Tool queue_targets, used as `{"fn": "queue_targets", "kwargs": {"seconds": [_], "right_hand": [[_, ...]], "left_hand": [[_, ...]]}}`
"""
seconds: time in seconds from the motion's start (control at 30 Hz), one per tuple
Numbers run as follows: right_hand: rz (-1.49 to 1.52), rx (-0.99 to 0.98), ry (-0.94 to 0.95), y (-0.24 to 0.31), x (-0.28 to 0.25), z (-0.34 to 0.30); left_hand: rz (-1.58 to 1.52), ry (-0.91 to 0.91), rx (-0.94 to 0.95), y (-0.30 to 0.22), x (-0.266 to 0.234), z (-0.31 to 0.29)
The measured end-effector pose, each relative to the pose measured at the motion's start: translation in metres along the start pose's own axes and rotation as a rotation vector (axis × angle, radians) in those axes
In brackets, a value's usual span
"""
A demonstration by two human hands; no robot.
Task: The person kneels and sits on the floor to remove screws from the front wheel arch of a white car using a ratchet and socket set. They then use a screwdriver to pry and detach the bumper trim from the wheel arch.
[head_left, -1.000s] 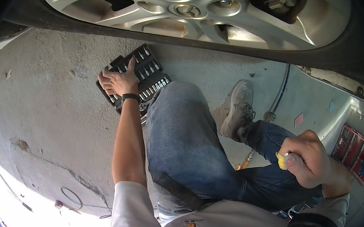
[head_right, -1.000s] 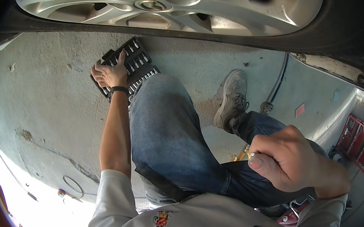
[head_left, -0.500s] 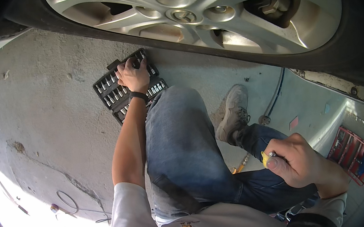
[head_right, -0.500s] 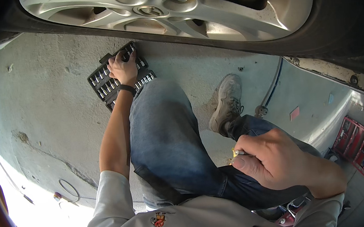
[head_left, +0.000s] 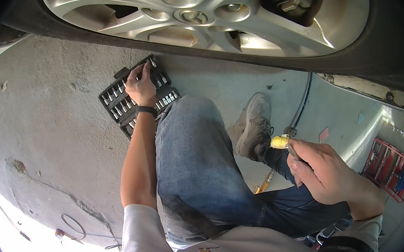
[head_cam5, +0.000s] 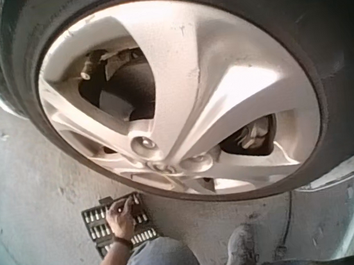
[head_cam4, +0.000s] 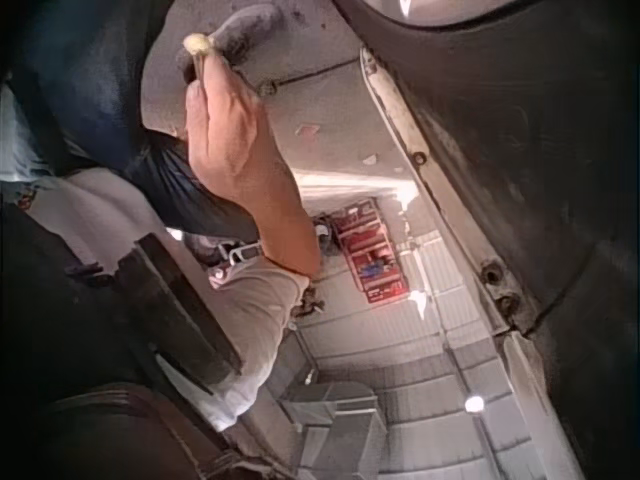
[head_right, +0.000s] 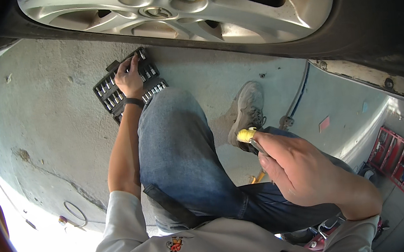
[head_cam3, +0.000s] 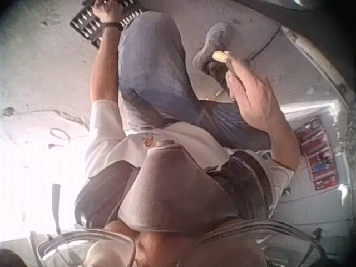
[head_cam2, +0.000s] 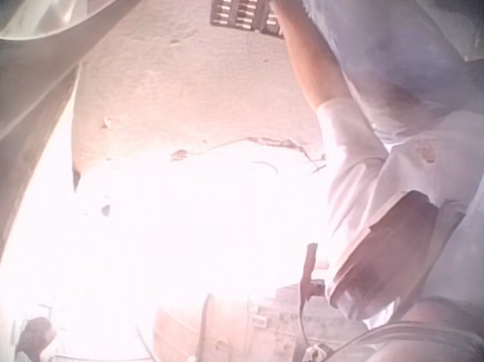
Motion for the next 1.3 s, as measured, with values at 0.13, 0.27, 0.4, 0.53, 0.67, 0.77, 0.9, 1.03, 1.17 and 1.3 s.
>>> {"fn": "queue_targets", "kwargs": {"seconds": [0.13, 0.27, 0.4, 0.53, 0.67, 0.77, 0.9, 1.03, 1.17, 1.3], "right_hand": [[0.121, 0.059, 0.034, 0.003, -0.007, 0.0], [0.062, 0.047, -0.088, 0.013, -0.018, 0.004], [0.085, -0.127, -0.207, 0.029, -0.025, 0.003], [0.086, -0.124, -0.222, 0.035, -0.035, -0.004], [0.071, -0.168, -0.234, 0.038, -0.039, -0.009], [0.174, -0.168, -0.171, 0.033, -0.041, -0.014], [0.572, -0.098, 0.065, 0.023, -0.044, -0.022], [0.889, -0.029, 0.217, 0.016, -0.051, -0.037], [0.992, -0.091, 0.251, 0.01, -0.061, -0.055], [1.021, -0.336, 0.032, 0.003, -0.069, -0.07]], "left_hand": [[-0.481, 0.161, -0.077, -0.089, -0.03, 0.004], [-0.848, 0.459, 0.016, -0.207, -0.072, -0.01], [-1.282, 0.577, 0.092, -0.288, -0.085, -0.022], [-1.431, 0.566, 0.101, -0.316, -0.083, -0.025], [-1.452, 0.62, 0.095, -0.329, -0.081, -0.026], [-1.402, 0.687, 0.115, -0.339, -0.079, -0.022], [-1.5, 0.762, 0.116, -0.36, -0.075, -0.015], [-1.54, 0.826, 0.196, -0.385, -0.071, -0.013], [-1.583, 0.875, 0.052, -0.411, -0.06, -0.022], [-1.673, 0.93, 0.19, -0.453, -0.045, -0.033]]}}
Point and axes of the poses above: each hand's wrist, its own z-axis towards the middle knuckle, its own x-axis out of the palm, y = z × x, the point moved 5 cm from there along z, towards the middle knuckle, and after that the axes turned 15 degrees about x, right-handed, at the moved point
